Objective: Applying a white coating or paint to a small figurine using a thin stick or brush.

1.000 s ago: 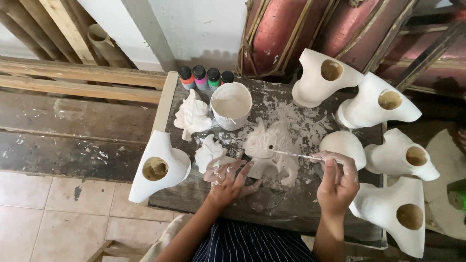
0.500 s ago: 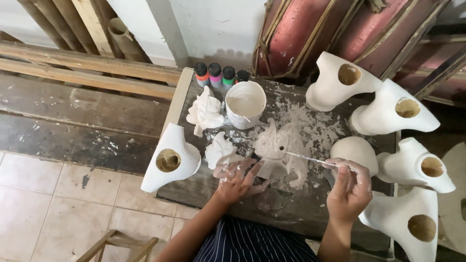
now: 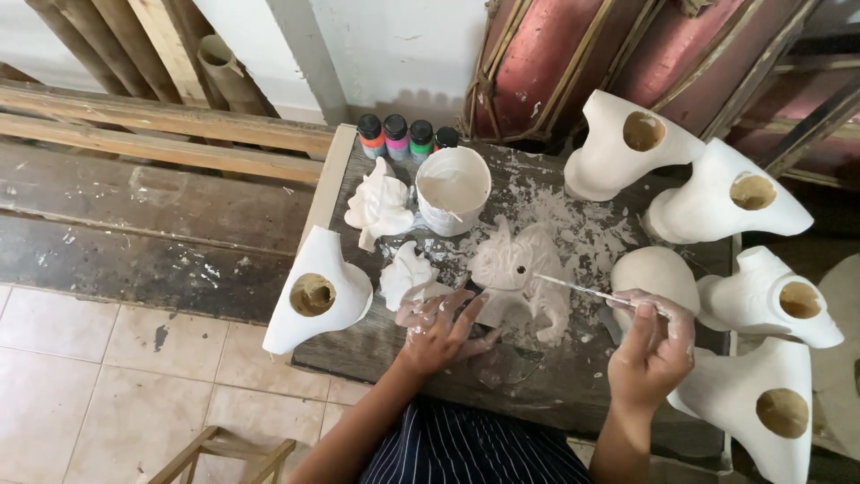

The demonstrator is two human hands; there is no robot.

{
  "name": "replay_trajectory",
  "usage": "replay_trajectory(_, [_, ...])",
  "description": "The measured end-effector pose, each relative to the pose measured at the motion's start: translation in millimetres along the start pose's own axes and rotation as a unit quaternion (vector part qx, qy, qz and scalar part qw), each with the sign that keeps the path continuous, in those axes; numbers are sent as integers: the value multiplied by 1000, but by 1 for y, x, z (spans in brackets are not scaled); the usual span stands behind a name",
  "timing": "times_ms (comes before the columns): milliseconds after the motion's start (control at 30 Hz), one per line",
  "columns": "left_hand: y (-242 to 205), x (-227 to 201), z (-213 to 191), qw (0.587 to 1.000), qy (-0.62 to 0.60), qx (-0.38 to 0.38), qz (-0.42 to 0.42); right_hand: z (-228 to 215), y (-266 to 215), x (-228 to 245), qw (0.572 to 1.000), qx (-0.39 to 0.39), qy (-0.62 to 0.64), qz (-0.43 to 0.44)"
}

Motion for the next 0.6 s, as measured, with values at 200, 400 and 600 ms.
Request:
replay_trajectory(200, [-26,-20,26,996,-42,72,19,-2,0,9,999,2,-24,-25])
replay_trajectory(400, [-27,-18,29,991,-93,99,-6,-2,-2,7,1000,-10,15,-25])
replay_trajectory(600, [-15,-13,19,995,-76,58,2,3,-2,11,1000,4,10,-24])
Point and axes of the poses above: each hand's wrist, its own y-axis towards the middle knuckle, its own z-axis out of the palm, x = y × z, the point moved 10 cm from there along y, towards the middle knuckle, and after that the axes turned 9 degrees about -x, right-handed, at the moved point
